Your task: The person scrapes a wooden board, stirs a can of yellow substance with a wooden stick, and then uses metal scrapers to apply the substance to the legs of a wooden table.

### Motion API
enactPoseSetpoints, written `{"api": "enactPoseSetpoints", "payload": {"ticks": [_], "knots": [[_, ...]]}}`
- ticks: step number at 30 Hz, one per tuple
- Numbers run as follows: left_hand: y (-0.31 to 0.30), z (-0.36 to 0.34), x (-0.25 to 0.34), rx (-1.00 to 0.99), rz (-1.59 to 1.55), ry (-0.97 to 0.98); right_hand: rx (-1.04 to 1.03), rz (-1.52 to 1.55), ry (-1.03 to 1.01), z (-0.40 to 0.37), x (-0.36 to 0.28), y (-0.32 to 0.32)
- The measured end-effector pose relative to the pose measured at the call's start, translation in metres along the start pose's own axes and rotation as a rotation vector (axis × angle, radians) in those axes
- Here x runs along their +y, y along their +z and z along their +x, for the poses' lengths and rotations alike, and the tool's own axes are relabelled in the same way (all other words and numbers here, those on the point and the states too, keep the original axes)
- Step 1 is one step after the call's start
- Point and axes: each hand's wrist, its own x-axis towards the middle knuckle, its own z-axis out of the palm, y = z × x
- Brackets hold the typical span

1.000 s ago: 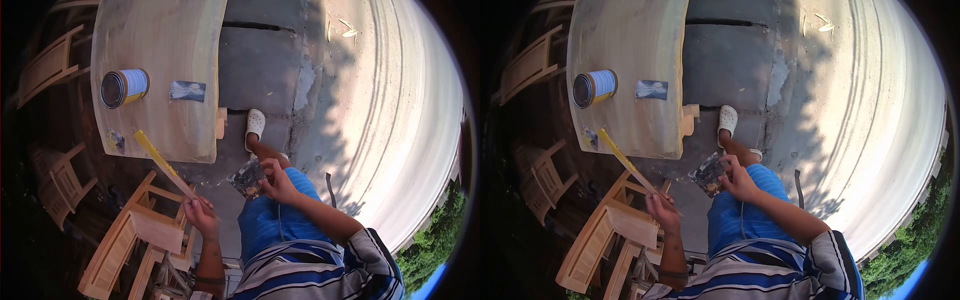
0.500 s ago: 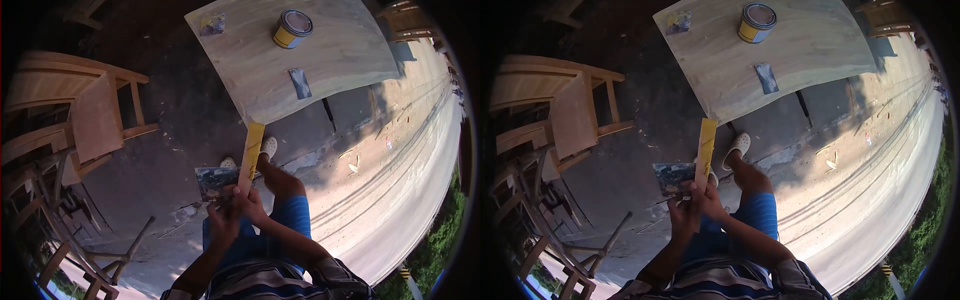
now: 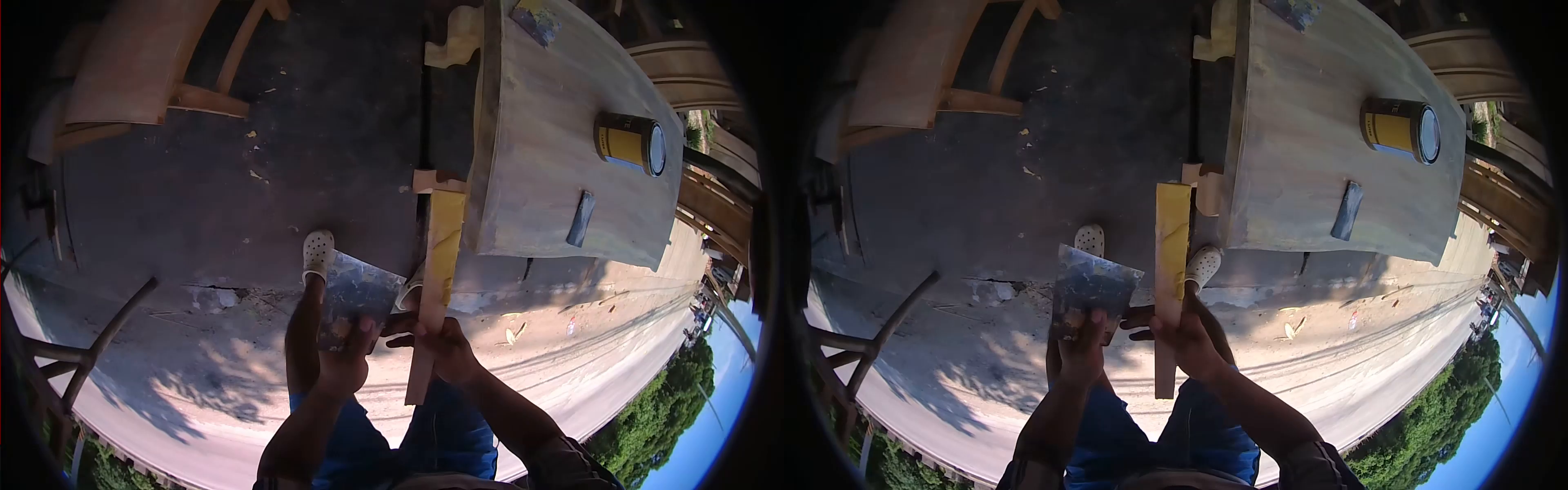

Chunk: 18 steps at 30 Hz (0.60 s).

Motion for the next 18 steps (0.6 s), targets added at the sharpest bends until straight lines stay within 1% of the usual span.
{"api": "enactPoseSetpoints", "payload": {"ticks": [2,4,5,6,7,9,10,11,13,14,16,17,18], "knots": [[-0.035,0.026,0.001,0.128,-0.071,0.027,0.012,-0.125,0.048,0.017,-0.009,-0.002],[-0.077,0.059,0.013,0.158,-0.310,-0.095,0.050,-0.008,0.014,0.037,-0.005,-0.003],[-0.089,0.073,0.019,0.108,-0.315,-0.114,0.067,0.050,-0.015,0.047,-0.005,0.000],[-0.105,0.093,0.022,0.033,-0.312,-0.115,0.092,0.188,-0.029,0.062,-0.007,0.007],[-0.118,0.105,0.025,-0.041,-0.311,-0.144,0.199,0.144,-0.091,0.080,-0.010,0.021],[-0.154,0.102,0.030,-0.228,-0.317,-0.323,0.395,0.062,-0.117,0.112,-0.010,0.056],[-0.166,0.104,0.032,-0.292,-0.311,-0.349,0.416,0.114,-0.175,0.131,-0.002,0.069],[-0.178,0.105,0.036,-0.332,-0.230,-0.380,0.389,0.204,-0.220,0.147,0.005,0.083],[-0.197,0.112,0.056,-0.422,-0.065,-0.433,0.350,0.299,-0.193,0.165,0.001,0.119],[-0.203,0.116,0.070,-0.464,-0.010,-0.493,0.408,0.326,-0.157,0.168,-0.008,0.139],[-0.196,0.131,0.112,-0.560,0.152,-0.530,0.315,0.270,-0.178,0.170,-0.018,0.148],[-0.187,0.138,0.127,-0.572,0.193,-0.489,0.262,0.237,-0.188,0.170,-0.024,0.150],[-0.175,0.144,0.140,-0.583,0.231,-0.440,0.245,0.116,-0.200,0.168,-0.034,0.146]]}}
